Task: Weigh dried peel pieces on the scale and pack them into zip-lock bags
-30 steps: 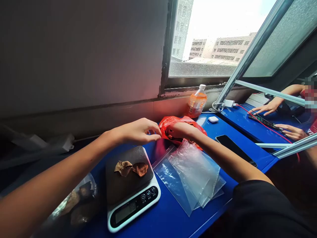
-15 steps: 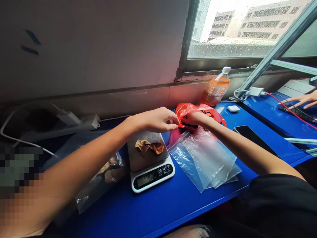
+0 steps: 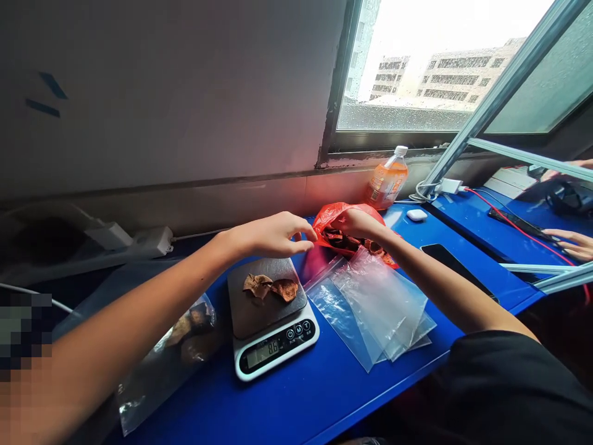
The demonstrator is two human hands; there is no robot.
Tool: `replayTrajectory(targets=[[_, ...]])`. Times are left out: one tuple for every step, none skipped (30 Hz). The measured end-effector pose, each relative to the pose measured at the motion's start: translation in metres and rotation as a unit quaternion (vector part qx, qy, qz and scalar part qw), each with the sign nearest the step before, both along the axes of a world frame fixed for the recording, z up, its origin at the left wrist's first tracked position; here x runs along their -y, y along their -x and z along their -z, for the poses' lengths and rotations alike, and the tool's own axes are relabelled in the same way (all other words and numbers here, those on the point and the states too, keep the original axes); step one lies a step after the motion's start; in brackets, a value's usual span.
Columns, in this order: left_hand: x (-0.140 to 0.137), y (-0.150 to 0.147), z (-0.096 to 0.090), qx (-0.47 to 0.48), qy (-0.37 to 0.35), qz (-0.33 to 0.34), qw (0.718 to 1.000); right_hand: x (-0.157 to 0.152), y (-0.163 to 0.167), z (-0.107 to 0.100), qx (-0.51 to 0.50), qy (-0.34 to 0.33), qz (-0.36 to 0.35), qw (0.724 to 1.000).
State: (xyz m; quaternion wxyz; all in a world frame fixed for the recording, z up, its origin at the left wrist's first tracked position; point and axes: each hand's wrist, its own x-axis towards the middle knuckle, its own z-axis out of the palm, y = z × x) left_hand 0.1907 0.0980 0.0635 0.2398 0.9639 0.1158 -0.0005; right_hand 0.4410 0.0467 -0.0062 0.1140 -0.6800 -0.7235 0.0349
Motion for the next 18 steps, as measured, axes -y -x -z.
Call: replayTrajectory(targets=[[0.0, 0.0, 0.0, 0.003, 0.002, -0.001, 1.0, 0.002, -0.003, 0.0, -0.008, 0.0, 0.001, 1.0], [0.0, 0.001, 0.0, 0.005, 0.003, -0.003, 1.0, 0.006, -0.004, -0.001, -0.019, -0.004, -0.002, 1.0], [0.0, 0.001, 0.0, 0.005, 0.003, -0.004, 1.0, 0.011, -0.005, -0.002, -0.035, -0.012, -0.01, 0.999], [0.0, 0.001, 0.001, 0.004, 0.001, -0.004, 1.0, 0.018, -0.005, -0.004, -0.055, -0.021, -0.025, 0.998], [-0.001, 0.002, 0.001, 0.002, 0.0, -0.005, 1.0, 0.027, -0.004, -0.007, -0.08, -0.027, -0.045, 0.995], [-0.001, 0.004, 0.002, 0.0, -0.002, -0.006, 1.0, 0.038, -0.001, -0.011, -0.108, -0.029, -0.065, 0.992], [-0.001, 0.006, 0.002, 0.003, -0.004, -0.008, 1.0, 0.05, 0.003, -0.015, -0.14, -0.027, -0.084, 0.986], [0.0, 0.011, 0.002, 0.012, -0.009, -0.014, 1.0, 0.063, 0.009, -0.021, -0.171, -0.03, -0.096, 0.98], [0.002, 0.016, 0.003, 0.026, -0.015, -0.024, 0.999, 0.075, 0.016, -0.026, -0.198, -0.04, -0.103, 0.974], [0.004, 0.023, 0.003, 0.043, -0.021, -0.04, 0.998, 0.086, 0.024, -0.032, -0.219, -0.053, -0.113, 0.968], [0.006, 0.032, 0.003, 0.06, -0.024, -0.061, 0.996, 0.095, 0.033, -0.038, -0.23, -0.069, -0.128, 0.962], [0.009, 0.041, 0.004, 0.072, -0.022, -0.088, 0.993, 0.101, 0.042, -0.044, -0.231, -0.085, -0.147, 0.958], [0.012, 0.052, 0.006, 0.08, -0.016, -0.117, 0.99, 0.103, 0.052, -0.048, -0.226, -0.101, -0.166, 0.954], [0.015, 0.063, 0.008, 0.085, -0.007, -0.149, 0.985, 0.102, 0.062, -0.05, -0.215, -0.107, -0.187, 0.953], [0.018, 0.074, 0.011, 0.087, -0.001, -0.18, 0.98, 0.096, 0.072, -0.051, -0.202, -0.105, -0.206, 0.952], [0.021, 0.084, 0.016, 0.087, 0.001, -0.209, 0.974, 0.087, 0.082, -0.05, -0.187, -0.092, -0.222, 0.953], [0.023, 0.094, 0.021, 0.088, 0.0, -0.234, 0.968, 0.075, 0.092, -0.047, -0.171, -0.069, -0.236, 0.954], [0.025, 0.103, 0.026, 0.089, -0.004, -0.253, 0.963, 0.061, 0.101, -0.042, -0.157, -0.044, -0.243, 0.956]])
